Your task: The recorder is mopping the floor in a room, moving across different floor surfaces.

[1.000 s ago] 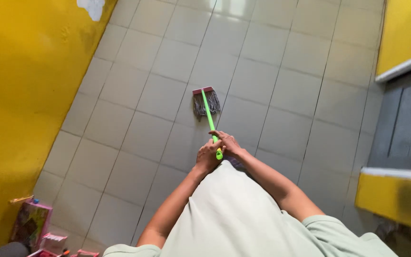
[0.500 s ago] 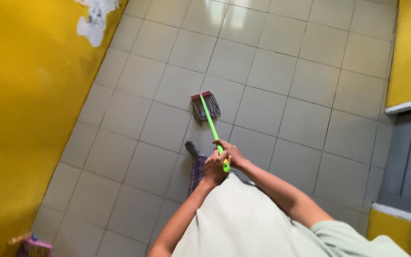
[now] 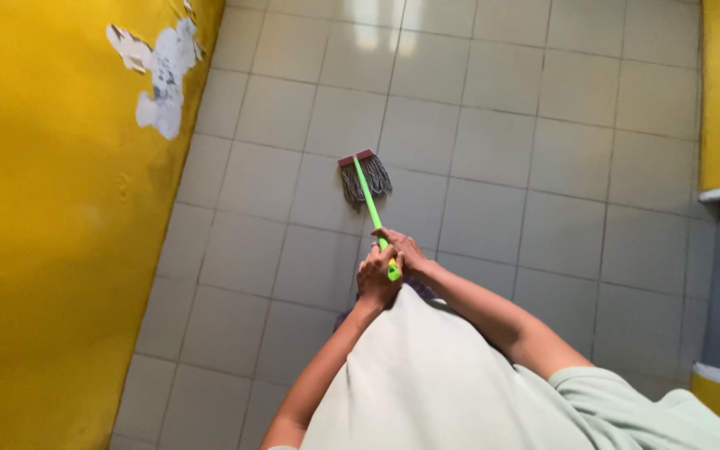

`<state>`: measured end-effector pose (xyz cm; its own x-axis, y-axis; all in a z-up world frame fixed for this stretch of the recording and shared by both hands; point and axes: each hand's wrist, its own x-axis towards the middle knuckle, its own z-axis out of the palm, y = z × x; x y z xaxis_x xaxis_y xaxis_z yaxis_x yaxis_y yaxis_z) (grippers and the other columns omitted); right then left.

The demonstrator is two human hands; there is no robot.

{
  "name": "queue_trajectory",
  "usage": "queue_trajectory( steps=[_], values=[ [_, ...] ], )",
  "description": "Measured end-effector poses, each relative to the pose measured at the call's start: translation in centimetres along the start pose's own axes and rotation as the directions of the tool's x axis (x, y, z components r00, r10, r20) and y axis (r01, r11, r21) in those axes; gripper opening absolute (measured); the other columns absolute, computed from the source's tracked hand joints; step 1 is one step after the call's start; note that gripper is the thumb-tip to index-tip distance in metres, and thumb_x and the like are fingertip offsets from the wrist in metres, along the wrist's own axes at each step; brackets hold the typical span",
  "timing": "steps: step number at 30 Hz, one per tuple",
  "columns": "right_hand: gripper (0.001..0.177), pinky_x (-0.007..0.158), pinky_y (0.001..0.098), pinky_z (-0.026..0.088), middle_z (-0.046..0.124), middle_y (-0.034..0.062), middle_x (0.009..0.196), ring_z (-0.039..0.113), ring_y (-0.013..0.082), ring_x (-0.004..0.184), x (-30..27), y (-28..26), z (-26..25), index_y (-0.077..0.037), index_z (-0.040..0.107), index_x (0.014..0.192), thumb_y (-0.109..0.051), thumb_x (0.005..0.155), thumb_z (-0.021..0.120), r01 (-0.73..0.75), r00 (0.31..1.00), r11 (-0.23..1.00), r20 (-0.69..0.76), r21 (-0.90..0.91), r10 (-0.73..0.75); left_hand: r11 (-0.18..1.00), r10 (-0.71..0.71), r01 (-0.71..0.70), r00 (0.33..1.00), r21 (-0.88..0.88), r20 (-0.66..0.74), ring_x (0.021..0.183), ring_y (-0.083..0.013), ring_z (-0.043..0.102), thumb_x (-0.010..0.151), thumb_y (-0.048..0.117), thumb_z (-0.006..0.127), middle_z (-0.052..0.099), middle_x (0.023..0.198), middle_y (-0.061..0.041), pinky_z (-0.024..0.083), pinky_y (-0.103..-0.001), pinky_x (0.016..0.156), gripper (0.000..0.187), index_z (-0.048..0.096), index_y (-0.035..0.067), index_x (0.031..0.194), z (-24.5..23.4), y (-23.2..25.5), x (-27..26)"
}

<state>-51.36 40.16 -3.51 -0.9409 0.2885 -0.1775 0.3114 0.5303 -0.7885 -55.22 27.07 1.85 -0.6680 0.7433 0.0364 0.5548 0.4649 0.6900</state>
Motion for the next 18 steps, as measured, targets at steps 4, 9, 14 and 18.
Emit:
queue_trajectory(
  steps=[4,9,14,18],
  values=[
    [0.041,0.089,0.0437,0.053,0.068,0.0129,0.114,0.068,0.0355,0.104,6.5,-0.9,-0.6,-0.017,0.056,0.131,-0.024,0.093,0.071,-0.111,0.994,0.991,0.009,0.075,0.111,0.998,-0.023,0.022,1.000,0.059,0.016,0.089,-0.0370,0.065,0.095,0.031,0.064,0.063,0.094,-0.018,0.047,-0.050,0.076,0.020,0.065,0.011,0.094,-1.8,-1.7,5.6],
    [0.039,0.092,0.0427,0.052,0.066,0.0140,0.119,0.067,0.0337,0.110,16.8,4.2,0.0,-0.014,0.053,0.131,-0.018,0.094,0.064,0.157,0.981,0.974,-0.143,0.165,-0.134,0.996,-0.014,0.012,1.000,0.089,0.020,0.086,-0.0362,0.065,0.099,0.031,0.063,0.063,0.091,-0.018,0.047,-0.050,0.074,0.022,0.066,0.010,0.092,-3.1,-5.6,15.0],
    [0.047,0.093,0.0436,0.051,0.064,0.0157,0.115,0.064,0.0371,0.112,27.6,2.8,-5.6,-0.014,0.052,0.131,-0.018,0.088,0.068,0.111,0.993,0.985,-0.044,0.130,-0.106,0.999,-0.041,0.042,0.998,0.021,-0.057,0.085,-0.0372,0.066,0.096,0.028,0.064,0.064,0.090,-0.017,0.048,-0.050,0.074,0.020,0.066,0.009,0.089,-5.4,-6.8,26.1],
    [0.058,0.093,0.0450,0.051,0.064,0.0131,0.117,0.063,0.0381,0.112,35.5,5.4,-9.5,-0.017,0.052,0.132,-0.018,0.079,0.073,0.148,0.989,0.985,0.015,0.089,-0.150,1.000,-0.010,0.011,0.999,0.017,-0.042,0.086,-0.0397,0.064,0.097,0.026,0.065,0.062,0.090,-0.018,0.049,-0.051,0.077,0.020,0.065,0.008,0.090,-6.1,-6.4,35.6]
  ],
)
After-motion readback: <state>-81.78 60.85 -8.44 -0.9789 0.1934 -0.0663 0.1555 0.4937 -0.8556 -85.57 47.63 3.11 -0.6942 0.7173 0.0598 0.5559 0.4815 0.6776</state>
